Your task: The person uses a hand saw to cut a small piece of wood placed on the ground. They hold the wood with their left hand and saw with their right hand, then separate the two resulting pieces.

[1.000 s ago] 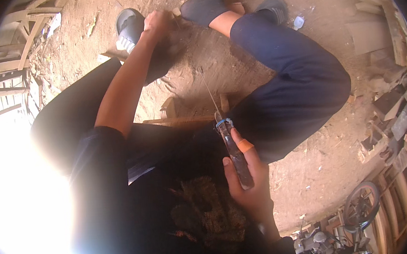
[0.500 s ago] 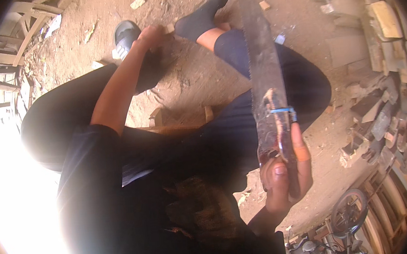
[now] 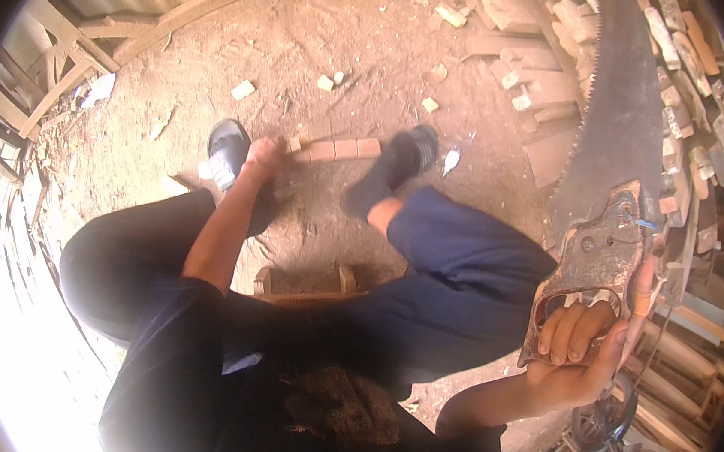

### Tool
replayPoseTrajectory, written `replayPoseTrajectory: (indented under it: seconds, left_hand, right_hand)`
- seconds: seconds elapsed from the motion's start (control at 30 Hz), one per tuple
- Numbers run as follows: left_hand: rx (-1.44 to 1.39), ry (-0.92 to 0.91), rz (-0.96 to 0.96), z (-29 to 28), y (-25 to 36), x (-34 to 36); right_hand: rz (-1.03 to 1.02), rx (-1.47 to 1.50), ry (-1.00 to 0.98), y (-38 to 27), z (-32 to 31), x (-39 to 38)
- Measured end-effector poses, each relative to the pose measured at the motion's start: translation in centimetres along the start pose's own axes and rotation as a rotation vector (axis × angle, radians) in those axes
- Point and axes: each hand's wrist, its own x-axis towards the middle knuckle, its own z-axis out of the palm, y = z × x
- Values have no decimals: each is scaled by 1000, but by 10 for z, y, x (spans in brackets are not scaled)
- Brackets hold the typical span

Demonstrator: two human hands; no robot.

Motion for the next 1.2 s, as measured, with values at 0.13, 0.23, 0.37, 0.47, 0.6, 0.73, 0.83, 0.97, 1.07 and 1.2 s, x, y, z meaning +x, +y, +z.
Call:
replayPoseTrajectory:
  seconds: [0.13, 0.23, 0.37, 0.47, 0.6, 0.73, 0.83, 0.97, 1.07, 1.2]
  left_hand:
    - [-45, -59, 3, -12, 12, -7]
    - [-74, -104, 5, -27, 17, -9]
    - [-42, -53, -20, -17, 18, -4]
    - [-47, -17, -41, -8, 7, -5]
    - [-63, 24, 76, -15, 14, -4]
    - [-56, -23, 11, -25, 13, -10]
    - [-52, -25, 39, -18, 19, -8]
    - [-24, -118, 114, -24, 48, -12]
    - [-25, -74, 102, -25, 48, -10]
    - [-25, -89, 115, -26, 46, -2]
  right_hand:
    - [17, 5, -61, 5, 15, 8]
    - [70, 35, -116, 14, 25, 10]
    - [166, 78, -200, 24, 23, 14]
    - [245, 77, -177, 38, 30, 15]
    - [365, 24, -105, 58, 36, 19]
    - [446, 10, -38, 61, 29, 11]
    - [471, 42, -18, 75, 25, 15]
    - [518, -19, -9, 84, 28, 20]
    - [504, -13, -24, 81, 37, 17]
    - [525, -32, -126, 78, 31, 14]
